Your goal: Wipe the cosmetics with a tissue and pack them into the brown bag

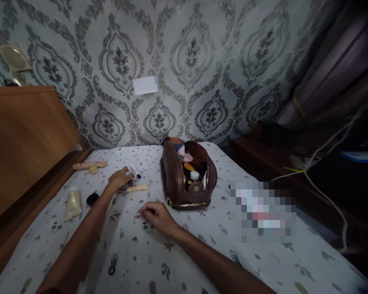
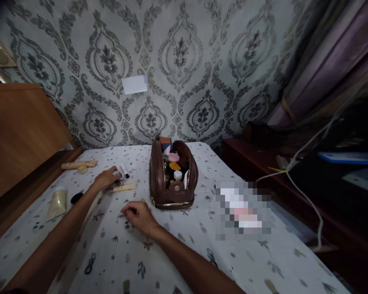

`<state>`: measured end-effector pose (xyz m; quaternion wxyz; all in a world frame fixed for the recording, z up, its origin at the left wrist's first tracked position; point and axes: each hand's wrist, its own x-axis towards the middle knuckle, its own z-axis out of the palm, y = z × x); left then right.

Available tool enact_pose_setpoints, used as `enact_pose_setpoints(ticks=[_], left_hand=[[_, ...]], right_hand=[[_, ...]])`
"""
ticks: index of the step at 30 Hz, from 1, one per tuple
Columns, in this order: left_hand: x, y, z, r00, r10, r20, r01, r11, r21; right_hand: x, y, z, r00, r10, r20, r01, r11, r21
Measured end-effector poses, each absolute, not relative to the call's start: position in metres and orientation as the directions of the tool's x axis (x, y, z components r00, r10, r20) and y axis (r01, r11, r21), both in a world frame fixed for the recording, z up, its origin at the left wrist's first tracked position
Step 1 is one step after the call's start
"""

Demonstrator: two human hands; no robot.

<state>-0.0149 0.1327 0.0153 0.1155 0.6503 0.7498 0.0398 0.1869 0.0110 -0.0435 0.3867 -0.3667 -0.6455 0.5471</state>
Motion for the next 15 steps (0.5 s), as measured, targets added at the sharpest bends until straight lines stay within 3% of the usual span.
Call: enact_pose_setpoints(ticks=[5, 10, 12, 15], left_hand=[[-0.007, 0.134, 0.014, -0.226, 0.969, -0.095, 0.948, 0.241, 0.209], [-0.009, 0.116, 0.023, -0.219, 0.976, 0.000, 0.928, 0.208, 0.309], [-0.011, 0.104, 0.027, -0.197, 0.979, 0.062, 0.903, 0.156, 0.400], [-0.011, 0.078, 0.029, -0.118, 0.976, 0.183, 0.752, -0.032, 0.659]], right_hand=[[0.187, 0.010, -0.044, -0.432, 0.897, 0.098, 0.022, 0.119, -0.993], [0.187, 0.011, -0.043, -0.426, 0.902, 0.070, -0.069, 0.045, -0.997], [0.187, 0.011, -0.041, -0.445, 0.894, 0.048, -0.156, -0.025, -0.988], [0.188, 0.012, -0.037, -0.465, 0.884, 0.042, -0.276, -0.099, -0.956]])
